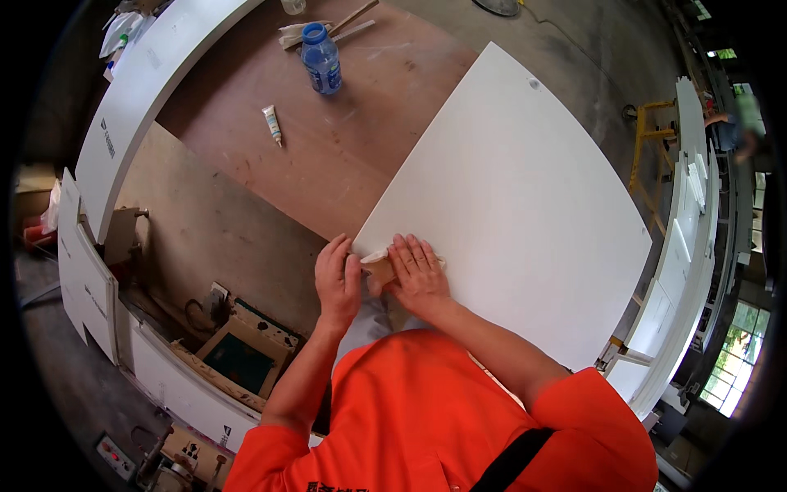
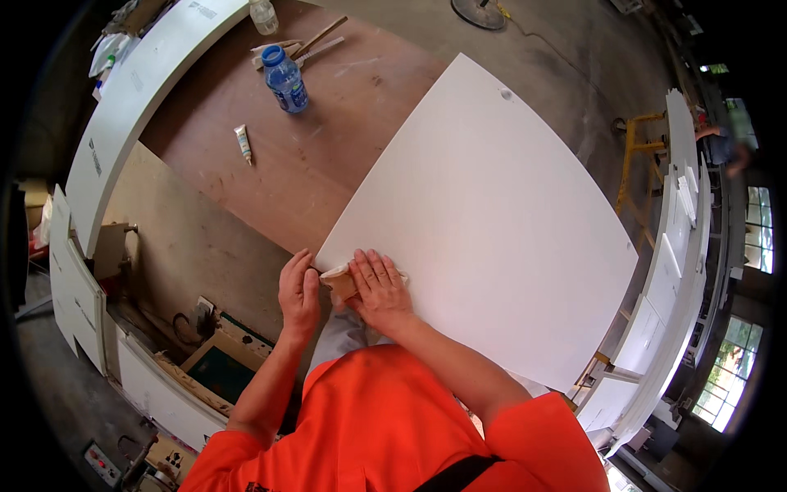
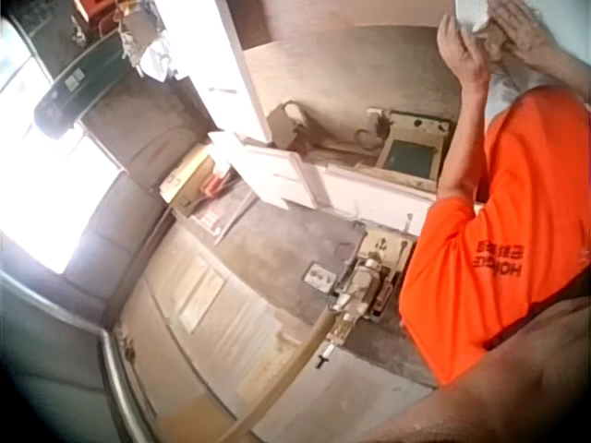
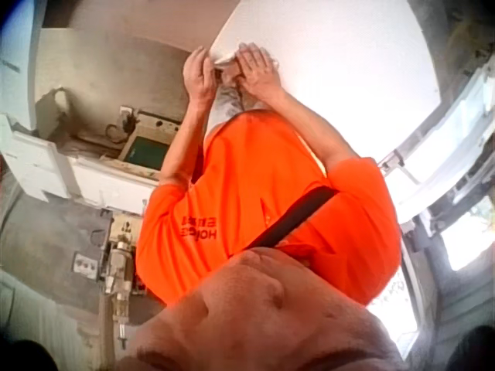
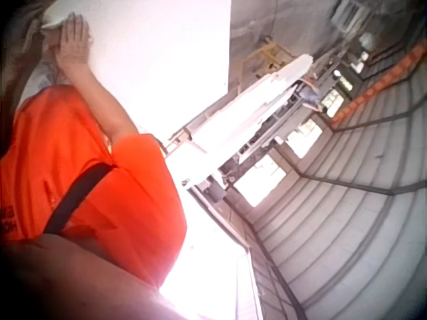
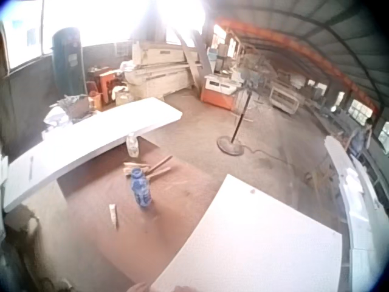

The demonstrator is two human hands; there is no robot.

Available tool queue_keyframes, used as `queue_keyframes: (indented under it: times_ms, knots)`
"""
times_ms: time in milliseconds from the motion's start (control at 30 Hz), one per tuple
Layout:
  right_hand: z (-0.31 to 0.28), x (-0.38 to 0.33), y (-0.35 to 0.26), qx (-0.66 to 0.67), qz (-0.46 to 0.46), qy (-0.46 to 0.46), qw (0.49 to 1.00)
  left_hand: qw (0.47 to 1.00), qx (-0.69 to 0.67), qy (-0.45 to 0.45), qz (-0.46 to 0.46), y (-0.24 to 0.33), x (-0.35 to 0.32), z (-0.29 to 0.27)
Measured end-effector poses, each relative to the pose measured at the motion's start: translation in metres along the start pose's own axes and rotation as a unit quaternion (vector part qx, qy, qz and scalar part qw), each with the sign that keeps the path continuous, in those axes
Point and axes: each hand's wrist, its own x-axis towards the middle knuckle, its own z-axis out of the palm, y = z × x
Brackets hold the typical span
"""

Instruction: The person wipes the surface of white rectangular panels with a cloth, then flips and stacks them on a nearby table. The person repeats this process for multiple panels, handling them one at a time.

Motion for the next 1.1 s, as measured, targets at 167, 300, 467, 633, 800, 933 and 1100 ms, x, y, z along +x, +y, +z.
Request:
queue_keyframes:
  times_ms: [167,300,467,633,800,933,1100]
  knots:
    - [-0.009,0.053,-0.013,-0.052,-0.004,-0.014,0.999,0.959,0.228,-0.069,0.156,0.035,-0.012,0.028]
    - [0.012,0.013,0.000,-0.043,-0.017,0.022,0.999,0.962,0.172,-0.132,0.169,0.043,-0.053,0.040]
    - [-0.006,0.084,-0.011,-0.082,-0.027,-0.005,0.996,0.956,0.235,-0.056,0.167,0.024,0.007,0.037]
    - [0.007,0.058,0.001,-0.080,-0.043,-0.019,0.996,0.955,0.232,-0.103,0.154,0.034,-0.020,0.033]
    - [-0.039,-0.003,0.058,-0.028,0.006,-0.005,1.000,0.934,0.224,-0.215,0.178,0.032,-0.055,0.028]
    - [-0.042,0.041,0.090,-0.069,0.160,0.133,0.976,0.899,0.336,-0.204,0.195,0.025,0.008,0.036]
    - [-0.017,0.016,0.055,-0.033,0.141,0.151,0.978,0.883,0.379,-0.193,0.196,0.031,0.045,0.067]
